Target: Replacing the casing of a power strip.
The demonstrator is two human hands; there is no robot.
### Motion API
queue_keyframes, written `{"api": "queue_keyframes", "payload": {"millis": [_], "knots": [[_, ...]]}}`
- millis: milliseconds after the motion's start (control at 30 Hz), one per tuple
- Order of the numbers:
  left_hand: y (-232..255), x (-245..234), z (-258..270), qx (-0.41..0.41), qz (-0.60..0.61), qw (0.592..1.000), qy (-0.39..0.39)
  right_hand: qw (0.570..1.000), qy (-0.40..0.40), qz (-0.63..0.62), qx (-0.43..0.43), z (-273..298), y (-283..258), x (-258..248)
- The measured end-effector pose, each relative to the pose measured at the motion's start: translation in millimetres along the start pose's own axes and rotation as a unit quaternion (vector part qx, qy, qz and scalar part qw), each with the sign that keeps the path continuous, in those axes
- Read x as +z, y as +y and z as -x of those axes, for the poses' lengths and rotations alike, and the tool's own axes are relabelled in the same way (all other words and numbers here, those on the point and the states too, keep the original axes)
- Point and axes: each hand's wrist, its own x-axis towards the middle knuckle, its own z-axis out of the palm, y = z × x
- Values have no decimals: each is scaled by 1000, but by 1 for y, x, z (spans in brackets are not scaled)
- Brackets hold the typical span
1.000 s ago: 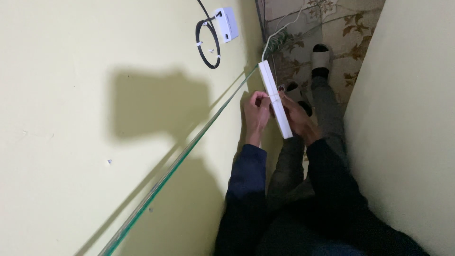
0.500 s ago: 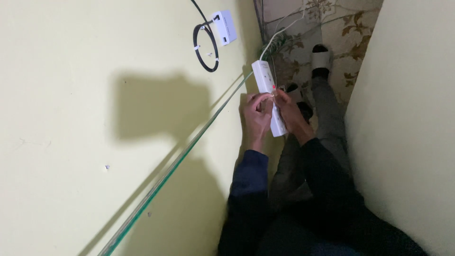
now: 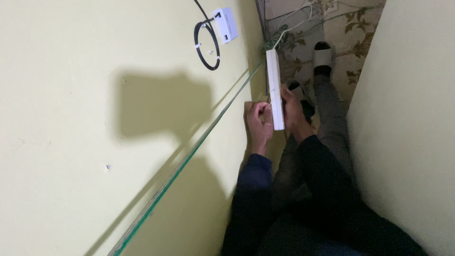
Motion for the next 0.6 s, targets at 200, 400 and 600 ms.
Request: {"api": "queue_keyframes", "payload": {"millis": [200,400,600], "knots": [[-33,8,9,-192,176,964,53,991,-128,28,-8,-31,35,-25],[3,8,-8,-215,123,968,33,987,-129,93,-23,37,-36,30],[23,10,-4,-37,-58,997,42,979,-165,116,-25,-17,10,-47]]}}
